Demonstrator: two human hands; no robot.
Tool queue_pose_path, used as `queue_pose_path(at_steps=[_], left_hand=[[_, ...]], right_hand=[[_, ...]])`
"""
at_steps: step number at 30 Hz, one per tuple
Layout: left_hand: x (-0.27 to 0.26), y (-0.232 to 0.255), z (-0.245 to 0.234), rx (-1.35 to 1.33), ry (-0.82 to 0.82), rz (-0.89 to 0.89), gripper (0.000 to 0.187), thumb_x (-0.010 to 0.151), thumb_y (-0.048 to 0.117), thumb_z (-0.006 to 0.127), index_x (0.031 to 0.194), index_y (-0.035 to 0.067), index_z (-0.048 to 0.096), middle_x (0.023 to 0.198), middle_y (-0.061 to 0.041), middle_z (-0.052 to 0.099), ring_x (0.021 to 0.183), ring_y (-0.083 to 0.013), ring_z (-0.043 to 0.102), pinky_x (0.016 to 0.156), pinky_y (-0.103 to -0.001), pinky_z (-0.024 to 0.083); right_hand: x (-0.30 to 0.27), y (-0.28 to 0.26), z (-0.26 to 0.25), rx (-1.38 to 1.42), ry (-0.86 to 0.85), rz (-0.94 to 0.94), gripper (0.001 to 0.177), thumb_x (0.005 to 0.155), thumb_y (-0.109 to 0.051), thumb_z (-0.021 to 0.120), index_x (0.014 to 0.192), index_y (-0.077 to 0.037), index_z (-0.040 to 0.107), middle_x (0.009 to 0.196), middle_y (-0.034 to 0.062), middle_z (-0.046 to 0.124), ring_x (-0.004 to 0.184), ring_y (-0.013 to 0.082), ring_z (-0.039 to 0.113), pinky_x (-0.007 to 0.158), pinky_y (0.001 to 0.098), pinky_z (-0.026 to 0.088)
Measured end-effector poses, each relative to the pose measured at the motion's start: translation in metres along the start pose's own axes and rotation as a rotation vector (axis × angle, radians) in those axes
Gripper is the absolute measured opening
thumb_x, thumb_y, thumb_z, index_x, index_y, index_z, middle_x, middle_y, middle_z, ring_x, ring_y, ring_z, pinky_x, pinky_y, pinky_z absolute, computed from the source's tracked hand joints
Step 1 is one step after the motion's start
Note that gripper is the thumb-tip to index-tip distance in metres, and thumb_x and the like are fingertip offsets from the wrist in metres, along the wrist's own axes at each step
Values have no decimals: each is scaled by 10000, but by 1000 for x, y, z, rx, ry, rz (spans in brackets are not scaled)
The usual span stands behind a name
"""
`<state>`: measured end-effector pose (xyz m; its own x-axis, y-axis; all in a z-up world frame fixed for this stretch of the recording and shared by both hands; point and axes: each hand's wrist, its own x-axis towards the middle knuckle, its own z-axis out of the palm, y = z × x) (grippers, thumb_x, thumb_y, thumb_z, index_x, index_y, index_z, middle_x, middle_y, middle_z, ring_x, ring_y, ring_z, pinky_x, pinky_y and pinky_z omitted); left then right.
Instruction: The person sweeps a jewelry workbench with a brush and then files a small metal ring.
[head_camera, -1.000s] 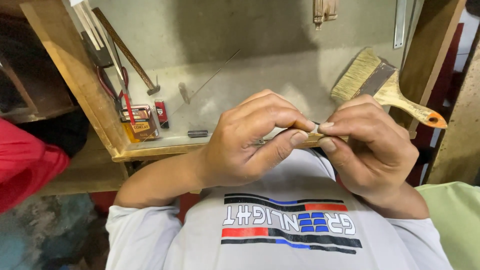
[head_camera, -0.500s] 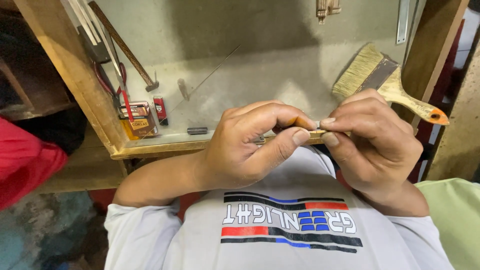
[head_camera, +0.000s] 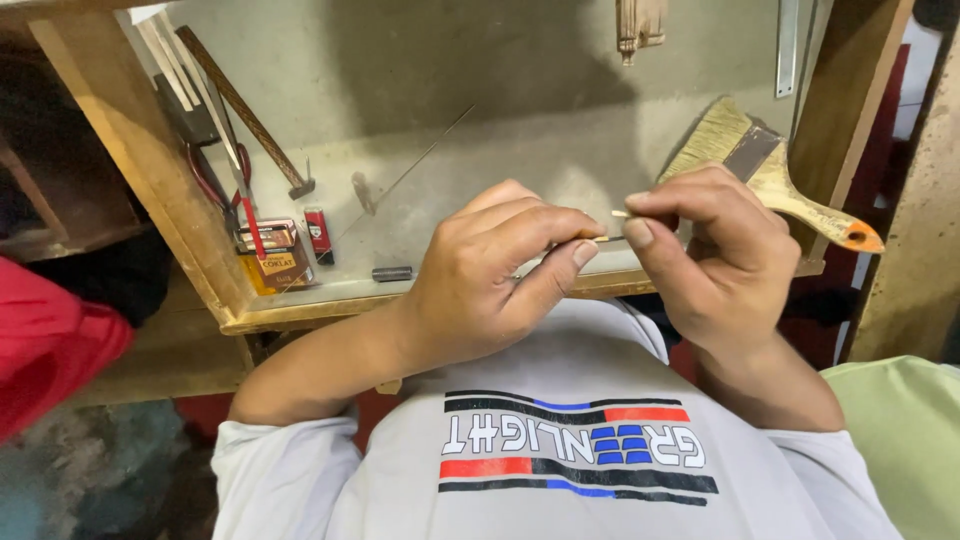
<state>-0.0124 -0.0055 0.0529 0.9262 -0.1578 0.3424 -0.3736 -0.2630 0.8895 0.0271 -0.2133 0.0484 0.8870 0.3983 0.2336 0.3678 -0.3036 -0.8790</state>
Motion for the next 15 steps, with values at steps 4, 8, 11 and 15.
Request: queue_pose_path(at_steps=[4,8,11,15], left_hand=[[0,-7,0,-8,-11,-97,111,1039,111,608,1082,38,680,985,-81,741,782,-222,663,775,-340,522],[-4,-22,-3,-9,15,-276,134,1017,150,622,1090,79,709,956,-44,728,777,-162,632,703,-289,491],[-18,-37,-6,-26,71,-415,148,1006,198,635,1078,116,734,926,-10,735,790,-119,645,707,-266,500],[-51,-61,-11,-82,167,-579,180,1000,221,641,1092,100,739,919,26,694,748,-85,570,705,-247,484]], right_hand=[[7,10,4,45,-47,140,191,1020,-85,692,1157,44,666,1018,162,684,934,237,629,861,321,486],[19,29,-1,-148,-141,96,277,1078,-187,611,1191,51,692,1058,156,704,939,235,630,818,343,500],[18,80,-24,-605,-238,149,286,1074,-154,670,1283,37,715,1166,177,731,1068,292,652,925,463,511],[5,97,-57,-616,-146,229,261,1111,-129,719,1279,67,747,1136,224,725,941,286,681,800,398,571]])
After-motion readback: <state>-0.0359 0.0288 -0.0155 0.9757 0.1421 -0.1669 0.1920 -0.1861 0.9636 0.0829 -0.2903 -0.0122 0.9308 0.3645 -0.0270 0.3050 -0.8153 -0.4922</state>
